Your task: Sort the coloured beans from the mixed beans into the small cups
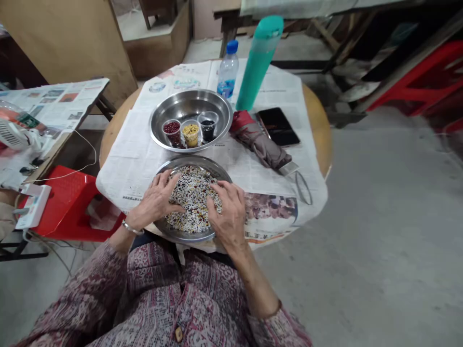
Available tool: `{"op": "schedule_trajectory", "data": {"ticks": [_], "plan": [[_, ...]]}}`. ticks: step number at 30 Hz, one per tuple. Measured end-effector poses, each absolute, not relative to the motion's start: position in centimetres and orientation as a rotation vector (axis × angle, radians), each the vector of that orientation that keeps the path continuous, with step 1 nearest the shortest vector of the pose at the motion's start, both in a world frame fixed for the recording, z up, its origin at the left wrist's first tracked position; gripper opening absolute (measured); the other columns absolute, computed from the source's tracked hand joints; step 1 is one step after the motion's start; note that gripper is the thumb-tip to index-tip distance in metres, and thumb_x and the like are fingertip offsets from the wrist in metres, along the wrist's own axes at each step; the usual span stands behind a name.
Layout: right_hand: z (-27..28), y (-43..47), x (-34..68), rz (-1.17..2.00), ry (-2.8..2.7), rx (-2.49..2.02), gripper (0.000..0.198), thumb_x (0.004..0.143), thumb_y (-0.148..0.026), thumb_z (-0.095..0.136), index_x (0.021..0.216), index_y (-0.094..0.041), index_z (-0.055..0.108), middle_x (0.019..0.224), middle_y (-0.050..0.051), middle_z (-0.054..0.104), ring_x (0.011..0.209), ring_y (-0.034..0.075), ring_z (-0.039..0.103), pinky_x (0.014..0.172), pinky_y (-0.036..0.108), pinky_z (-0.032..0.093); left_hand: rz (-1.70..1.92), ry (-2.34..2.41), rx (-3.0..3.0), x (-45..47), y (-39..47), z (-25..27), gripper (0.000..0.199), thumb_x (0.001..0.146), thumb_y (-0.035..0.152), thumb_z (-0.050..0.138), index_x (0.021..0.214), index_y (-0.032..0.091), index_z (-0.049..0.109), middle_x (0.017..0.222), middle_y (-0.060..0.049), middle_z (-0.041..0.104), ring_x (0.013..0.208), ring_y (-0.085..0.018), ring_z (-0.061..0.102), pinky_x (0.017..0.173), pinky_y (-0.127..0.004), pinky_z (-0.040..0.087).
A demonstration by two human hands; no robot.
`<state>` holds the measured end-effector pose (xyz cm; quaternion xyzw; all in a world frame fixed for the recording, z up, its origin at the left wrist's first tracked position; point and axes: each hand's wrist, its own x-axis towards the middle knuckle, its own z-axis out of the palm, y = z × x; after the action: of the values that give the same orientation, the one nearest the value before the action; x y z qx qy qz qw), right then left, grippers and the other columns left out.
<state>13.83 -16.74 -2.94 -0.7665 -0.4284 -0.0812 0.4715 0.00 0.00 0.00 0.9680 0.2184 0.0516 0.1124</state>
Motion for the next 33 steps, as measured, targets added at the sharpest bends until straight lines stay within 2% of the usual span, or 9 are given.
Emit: {"op": "schedule_trajectory", "data": {"ticks": [8,13,15,19,22,25,27,29,33], "plan": [[-3.7,-16.9,12.8,-0.193,-0.734,-1.732,0.025,0.095,-0.031,0.05,0.11,-0.022,0.068,0.114,0.01,0.068,0.112,0.024,0.062,0.102,0.05,0.047,0.031,0.51,2.863,6.4,-2.2,-0.1,0.087,0.076,0.058,0.078,0.143,0.016,0.042,0.142,-0.019,0.044,0.127,-0.04,0.045,0.103,-0.057,0.043],[-3.8,-17.0,12.7,-0.186,-0.689,-1.723,0.026,0.096,-0.033,0.049,0.108,-0.021,0.069,0.111,0.01,0.069,0.109,0.024,0.063,0.1,0.047,0.048,-0.12,0.01,2.876,6.2,-4.3,-0.6,0.03,0.092,0.03,0.063,0.119,0.018,0.06,0.122,-0.01,0.056,0.113,-0.026,0.054,0.095,-0.04,0.049],[-3.8,-16.9,12.6,-0.2,-0.712,-1.733,0.025,0.096,-0.032,0.05,0.107,-0.021,0.069,0.11,0.01,0.07,0.108,0.023,0.063,0.1,0.047,0.048,-0.184,-0.064,2.885,4.8,-4.2,-0.3,0.019,0.094,0.017,0.054,0.11,0.017,0.062,0.111,-0.009,0.059,0.105,-0.023,0.057,0.09,-0.035,0.05],[-3.6,-16.6,12.6,-0.22,-0.738,-1.751,0.023,0.095,-0.031,0.05,0.105,-0.021,0.069,0.106,0.009,0.071,0.105,0.024,0.064,0.098,0.047,0.048,-0.122,0.104,2.991,1.3,-2.8,1.0,0.02,0.093,0.008,0.048,0.101,0.018,0.063,0.103,-0.007,0.06,0.1,-0.022,0.056,0.088,-0.035,0.049],[-3.6,-16.6,12.6,-0.216,-0.754,-1.767,0.023,0.095,-0.032,0.051,0.104,-0.022,0.069,0.104,0.009,0.071,0.103,0.024,0.064,0.096,0.048,0.049,-0.042,0.29,3.01,-1.2,-1.8,2.0,0.008,0.095,0.023,0.057,0.102,0.019,0.061,0.108,-0.008,0.059,0.102,-0.024,0.054,0.089,-0.038,0.05],[-3.7,-16.6,12.5,-0.22,-0.765,-1.78,0.023,0.095,-0.032,0.051,0.103,-0.022,0.069,0.104,0.008,0.071,0.101,0.024,0.064,0.095,0.048,0.049,-0.079,0.391,2.964,-2.9,-1.9,2.4,0.041,0.087,0.041,0.071,0.118,0.021,0.054,0.121,-0.01,0.054,0.108,-0.028,0.054,0.087,-0.04,0.052],[-3.7,-16.6,12.5,-0.227,-0.764,-1.788,0.023,0.095,-0.033,0.05,0.103,-0.022,0.069,0.103,0.008,0.071,0.101,0.024,0.064,0.094,0.048,0.05,-0.132,0.362,2.889,-3.0,-2.6,2.3,0.056,0.086,0.038,0.073,0.131,0.021,0.046,0.125,-0.011,0.052,0.108,-0.027,0.056,0.086,-0.038,0.053],[-3.8,-16.6,12.5,-0.237,-0.768,-1.792,0.023,0.095,-0.033,0.05,0.103,-0.022,0.069,0.103,0.008,0.071,0.101,0.024,0.064,0.094,0.048,0.05,-0.173,0.279,2.813,-2.1,-3.4,1.8,0.051,0.09,0.026,0.068,0.134,0.02,0.044,0.122,-0.01,0.052,0.103,-0.023,0.059,0.087,-0.035,0.054],[-4.1,-16.6,12.5,-0.275,-0.794,-1.783,0.022,0.095,-0.031,0.052,0.103,-0.021,0.07,0.103,0.009,0.072,0.1,0.025,0.064,0.094,0.047,0.049,-0.186,0.126,2.8,1.7,-4.3,0.5,0.023,0.096,0.01,0.045,0.115,0.017,0.056,0.111,-0.008,0.056,0.095,-0.018,0.06,0.085,-0.032,0.052]]}}
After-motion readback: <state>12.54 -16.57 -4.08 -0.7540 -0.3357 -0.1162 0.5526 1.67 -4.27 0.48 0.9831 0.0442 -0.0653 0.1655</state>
